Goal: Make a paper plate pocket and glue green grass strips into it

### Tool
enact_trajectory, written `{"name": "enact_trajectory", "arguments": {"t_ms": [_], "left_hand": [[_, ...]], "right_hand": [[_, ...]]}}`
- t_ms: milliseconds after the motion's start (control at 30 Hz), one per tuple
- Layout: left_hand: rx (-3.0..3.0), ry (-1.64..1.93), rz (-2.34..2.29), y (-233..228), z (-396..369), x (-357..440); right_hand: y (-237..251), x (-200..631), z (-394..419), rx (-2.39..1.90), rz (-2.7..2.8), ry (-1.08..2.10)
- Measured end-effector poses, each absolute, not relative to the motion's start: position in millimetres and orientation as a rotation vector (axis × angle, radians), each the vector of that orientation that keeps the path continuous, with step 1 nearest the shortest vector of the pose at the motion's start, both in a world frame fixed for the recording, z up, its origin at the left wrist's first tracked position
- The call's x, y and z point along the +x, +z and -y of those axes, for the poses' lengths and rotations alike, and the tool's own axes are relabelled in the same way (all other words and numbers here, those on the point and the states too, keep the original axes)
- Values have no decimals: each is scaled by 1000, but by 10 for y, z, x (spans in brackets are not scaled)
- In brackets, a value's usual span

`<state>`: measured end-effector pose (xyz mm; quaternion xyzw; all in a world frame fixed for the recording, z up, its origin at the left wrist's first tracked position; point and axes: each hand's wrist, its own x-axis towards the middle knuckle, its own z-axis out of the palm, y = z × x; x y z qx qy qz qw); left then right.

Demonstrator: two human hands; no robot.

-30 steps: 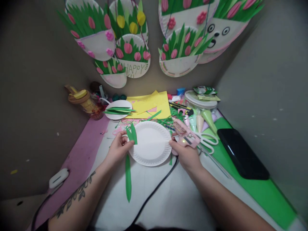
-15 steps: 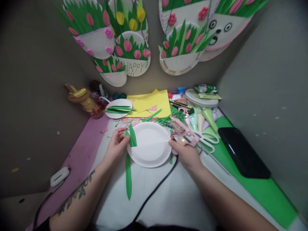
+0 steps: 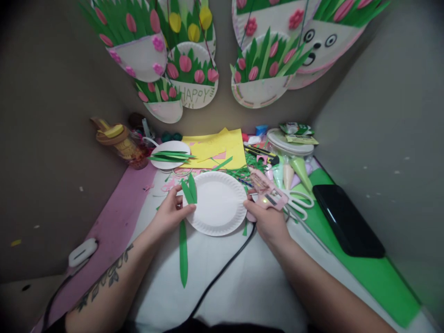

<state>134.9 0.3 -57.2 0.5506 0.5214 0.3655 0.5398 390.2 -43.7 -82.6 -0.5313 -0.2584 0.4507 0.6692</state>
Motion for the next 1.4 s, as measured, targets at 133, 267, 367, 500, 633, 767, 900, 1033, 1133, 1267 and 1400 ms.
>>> {"name": "enact_trajectory", "arguments": {"t_ms": [133,267,367,500,633,767,900,1033,1133,1267,1400], "left_hand": [[1828,628,-1399,-420,-96,1092],[2120,3,-1000,-276,-77,945],[2227,-175,-844,-278,31,1026],[2350,-229,-935,-323,131,1153],[2212,-73,-804,-231,113,1119],[1872,312,-772,-194,83,1064],[1412,884,-829,-384,43,1118],[1010,1102,-745,-483,-7,1201],[833,1157,-787,-436,-12,1246],[705,1132,-880,-413,18,1317],[695,1078,-897,-485,58,1395]], "right_hand": [[-782,3908,405,-1172,530,941],[-758,3909,370,-1154,464,886],[-760,3906,357,-1150,458,882],[-761,3902,347,-1166,437,887],[-744,3897,337,-1167,403,907],[-729,3891,339,-1171,398,916],[-753,3886,373,-1203,449,973],[-847,3898,413,-1260,548,1040],[-953,3930,421,-1333,629,1054],[-1013,3964,429,-1401,749,993],[-923,3942,497,-1484,883,863]]}}
